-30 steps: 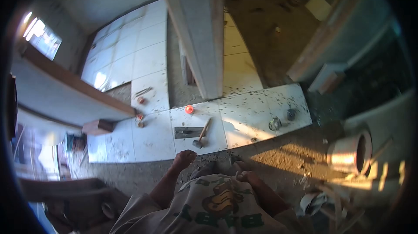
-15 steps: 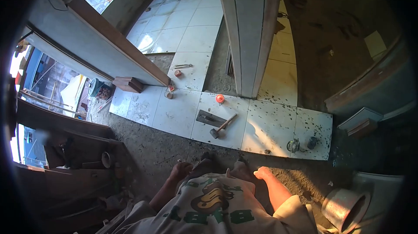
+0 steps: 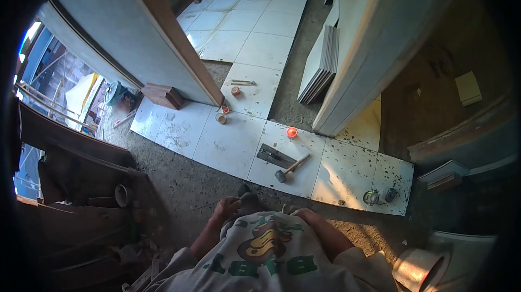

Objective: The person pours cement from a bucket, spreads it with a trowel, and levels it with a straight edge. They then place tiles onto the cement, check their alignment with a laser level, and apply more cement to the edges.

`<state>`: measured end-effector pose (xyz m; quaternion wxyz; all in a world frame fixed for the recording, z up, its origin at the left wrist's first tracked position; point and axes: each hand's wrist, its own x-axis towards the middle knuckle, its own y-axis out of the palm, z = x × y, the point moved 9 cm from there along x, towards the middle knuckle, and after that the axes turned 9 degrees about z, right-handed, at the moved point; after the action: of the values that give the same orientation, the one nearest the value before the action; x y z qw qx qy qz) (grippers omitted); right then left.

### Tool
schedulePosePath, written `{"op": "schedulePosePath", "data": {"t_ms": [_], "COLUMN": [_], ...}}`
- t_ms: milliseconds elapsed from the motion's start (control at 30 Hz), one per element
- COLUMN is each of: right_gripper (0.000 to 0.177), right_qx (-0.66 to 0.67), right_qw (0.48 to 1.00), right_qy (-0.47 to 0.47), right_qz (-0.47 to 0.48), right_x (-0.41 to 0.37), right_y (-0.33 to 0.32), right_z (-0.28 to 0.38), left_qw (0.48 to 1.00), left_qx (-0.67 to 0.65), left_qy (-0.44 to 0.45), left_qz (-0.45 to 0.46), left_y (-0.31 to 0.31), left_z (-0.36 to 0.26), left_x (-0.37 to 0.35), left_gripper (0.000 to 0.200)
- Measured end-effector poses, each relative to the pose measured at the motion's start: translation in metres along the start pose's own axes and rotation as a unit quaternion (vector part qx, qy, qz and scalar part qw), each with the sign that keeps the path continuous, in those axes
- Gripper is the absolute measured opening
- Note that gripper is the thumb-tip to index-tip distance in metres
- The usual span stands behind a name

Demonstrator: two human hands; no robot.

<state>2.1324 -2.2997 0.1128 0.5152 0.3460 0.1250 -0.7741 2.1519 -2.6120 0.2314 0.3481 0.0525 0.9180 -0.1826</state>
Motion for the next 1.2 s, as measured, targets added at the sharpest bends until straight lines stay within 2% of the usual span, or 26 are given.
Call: {"op": "schedulePosePath", "data": {"t_ms": [33, 67, 100, 133, 167, 233, 267, 300, 333, 367, 400, 433, 467, 500, 533, 600, 667, 767, 833, 933, 1000, 1067, 1100, 1167, 1200], "right_gripper": [0.044, 0.044, 0.044, 0.043, 0.043, 0.039, 0.038, 0.038, 0.034, 0.03, 0.031, 0.031, 0.034, 0.038, 0.05, 0.049, 0.049, 0.05, 0.05, 0.047, 0.041, 0.041, 0.042, 0.044, 0.045], "right_qx": [0.185, 0.186, 0.039, -0.107, -0.248, -0.374, -0.421, -0.42, -0.484, -0.547, -0.55, -0.554, -0.563, -0.567, -0.525, -0.538, -0.547, -0.549, -0.54, -0.581, -0.57, -0.617, -0.583, -0.449, -0.42], "right_qw": [0.983, 0.982, 0.998, 0.992, 0.964, 0.917, 0.898, 0.898, 0.867, 0.828, 0.83, 0.827, 0.815, 0.8, 0.84, 0.826, 0.812, 0.807, 0.816, 0.786, 0.815, 0.78, 0.805, 0.889, 0.903], "right_qy": [0.012, 0.021, 0.036, 0.05, 0.065, 0.097, 0.08, 0.086, 0.043, -0.002, 0.034, 0.033, -0.016, -0.065, 0.017, 0.026, 0.041, 0.06, 0.061, 0.04, 0.096, 0.048, 0.05, 0.084, 0.086], "right_qz": [0.012, 0.009, -0.017, -0.045, -0.07, -0.098, -0.096, -0.097, -0.113, -0.126, -0.087, -0.087, -0.137, -0.187, -0.14, -0.166, -0.199, -0.208, -0.195, -0.209, -0.046, -0.094, -0.1, 0.006, -0.008], "right_x": [0.005, 0.012, 0.018, 0.025, 0.033, 0.062, 0.078, 0.083, 0.088, 0.093, 0.094, 0.095, 0.095, 0.094, 0.106, 0.099, 0.1, 0.109, 0.127, 0.174, 0.251, 0.261, 0.251, 0.298, 0.297], "right_y": [0.017, 0.025, 0.02, 0.015, 0.013, 0.018, 0.022, 0.028, 0.035, 0.042, 0.046, 0.046, 0.045, 0.044, 0.037, 0.035, 0.023, -0.003, -0.026, -0.073, -0.113, -0.145, -0.165, -0.212, -0.237], "right_z": [0.002, 0.011, 0.032, 0.062, 0.088, 0.118, 0.119, 0.126, 0.157, 0.189, 0.214, 0.223, 0.241, 0.26, 0.257, 0.299, 0.317, 0.334, 0.34, 0.347, 0.286, 0.322, 0.363, 0.333, 0.351], "left_qw": [1.0, 1.0, 0.999, 0.998, 0.998, 0.995, 0.991, 0.984, 0.975, 0.974, 0.96, 0.943, 0.934, 0.934, 0.933, 0.935, 0.954, 0.952, 0.948, 0.939, 0.937, 0.937, 0.94, 0.948, 0.958], "left_qx": [-0.007, 0.0, -0.019, -0.035, -0.036, -0.059, -0.08, -0.105, -0.131, -0.137, -0.185, -0.23, -0.258, -0.27, -0.28, -0.306, -0.273, -0.274, -0.284, -0.285, -0.258, -0.239, -0.218, -0.199, -0.183], "left_qy": [-0.022, -0.001, -0.003, -0.004, -0.013, -0.025, -0.026, -0.024, -0.02, -0.017, -0.024, -0.031, -0.026, -0.014, -0.003, -0.04, -0.066, -0.107, -0.114, -0.128, -0.132, -0.129, -0.128, -0.122, -0.118], "left_qz": [0.003, -0.021, -0.033, -0.045, -0.051, -0.079, -0.104, -0.139, -0.177, -0.179, -0.209, -0.239, -0.244, -0.235, -0.225, -0.176, -0.105, -0.082, -0.091, -0.141, -0.196, -0.22, -0.228, -0.214, -0.19], "left_y": [-0.02, -0.043, -0.068, -0.095, -0.123, -0.174, -0.198, -0.221, -0.243, -0.252, -0.263, -0.273, -0.271, -0.265, -0.254, -0.216, -0.185, -0.167, -0.176, -0.216, -0.251, -0.273, -0.284, -0.291, -0.286], "left_z": [0.02, 0.054, 0.072, 0.085, 0.105, 0.138, 0.147, 0.145, 0.139, 0.134, 0.135, 0.139, 0.155, 0.159, 0.162, 0.189, 0.169, 0.175, 0.185, 0.171, 0.165, 0.138, 0.12, 0.066, 0.033], "left_x": [0.0, 0.014, 0.014, 0.017, 0.021, 0.023, 0.023, 0.018, 0.009, 0.005, -0.001, -0.005, 0.002, 0.005, 0.009, 0.031, 0.03, 0.041, 0.056, 0.079, 0.099, 0.132, 0.151, 0.209, 0.243], "left_gripper": [0.035, 0.034, 0.034, 0.034, 0.033, 0.031, 0.03, 0.03, 0.029, 0.029, 0.029, 0.029, 0.027, 0.027, 0.027, 0.026, 0.027, 0.027, 0.028, 0.028, 0.027, 0.028, 0.029, 0.03, 0.031]}}
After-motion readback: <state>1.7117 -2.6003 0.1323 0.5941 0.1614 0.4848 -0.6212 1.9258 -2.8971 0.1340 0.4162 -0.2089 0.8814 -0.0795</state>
